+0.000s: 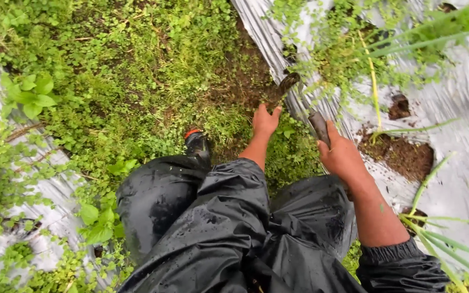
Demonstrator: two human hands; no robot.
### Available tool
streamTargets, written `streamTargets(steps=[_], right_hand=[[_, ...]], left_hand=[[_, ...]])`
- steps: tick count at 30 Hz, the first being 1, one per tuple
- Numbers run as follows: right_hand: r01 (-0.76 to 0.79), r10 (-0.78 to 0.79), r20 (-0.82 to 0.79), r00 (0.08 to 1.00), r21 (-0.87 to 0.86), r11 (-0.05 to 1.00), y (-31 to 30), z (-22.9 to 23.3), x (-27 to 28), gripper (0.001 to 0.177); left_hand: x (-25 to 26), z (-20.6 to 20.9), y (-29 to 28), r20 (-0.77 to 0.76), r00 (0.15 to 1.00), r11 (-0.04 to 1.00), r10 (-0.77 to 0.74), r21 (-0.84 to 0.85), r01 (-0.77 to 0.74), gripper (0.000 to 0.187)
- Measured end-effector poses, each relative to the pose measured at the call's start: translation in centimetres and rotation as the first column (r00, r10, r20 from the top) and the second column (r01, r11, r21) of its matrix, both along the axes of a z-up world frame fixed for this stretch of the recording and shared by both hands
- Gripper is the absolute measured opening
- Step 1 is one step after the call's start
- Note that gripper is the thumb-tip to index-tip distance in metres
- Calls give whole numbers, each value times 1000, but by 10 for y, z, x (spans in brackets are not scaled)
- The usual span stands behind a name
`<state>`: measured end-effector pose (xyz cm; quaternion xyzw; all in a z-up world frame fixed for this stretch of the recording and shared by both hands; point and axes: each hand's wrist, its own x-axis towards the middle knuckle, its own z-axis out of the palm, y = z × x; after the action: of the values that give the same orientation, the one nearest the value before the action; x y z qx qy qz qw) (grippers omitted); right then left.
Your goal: The person kneels in a garden and uses a sickle to remove weeds from around rows of onion plants. They pull the weeds by hand and use the tool to scrape the soil and clear the area between the plants.
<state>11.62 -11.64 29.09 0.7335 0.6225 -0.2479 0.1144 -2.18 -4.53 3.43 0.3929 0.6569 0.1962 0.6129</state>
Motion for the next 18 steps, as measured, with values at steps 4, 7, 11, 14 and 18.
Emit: streamTargets(steps=[4,7,11,14,18], right_hand=[[36,-32,-72,997,53,998,-16,9,1,64],[54,-49,-62,997,86,995,-25,-6,18,68],[72,-58,-110,992,126,989,-29,-12,22,67],[90,-78,-118,990,103,991,-27,-18,24,67],[28,-17,-113,993,97,995,-24,-28,27,65]], left_hand=[[21,23,-2,-24,999,996,-41,-79,39,80],[28,47,0,-61,998,1000,14,10,-13,78],[43,35,10,-146,982,988,124,106,-109,62],[53,7,16,-202,967,981,154,150,-125,40],[42,-3,13,-167,973,969,160,213,-123,23]])
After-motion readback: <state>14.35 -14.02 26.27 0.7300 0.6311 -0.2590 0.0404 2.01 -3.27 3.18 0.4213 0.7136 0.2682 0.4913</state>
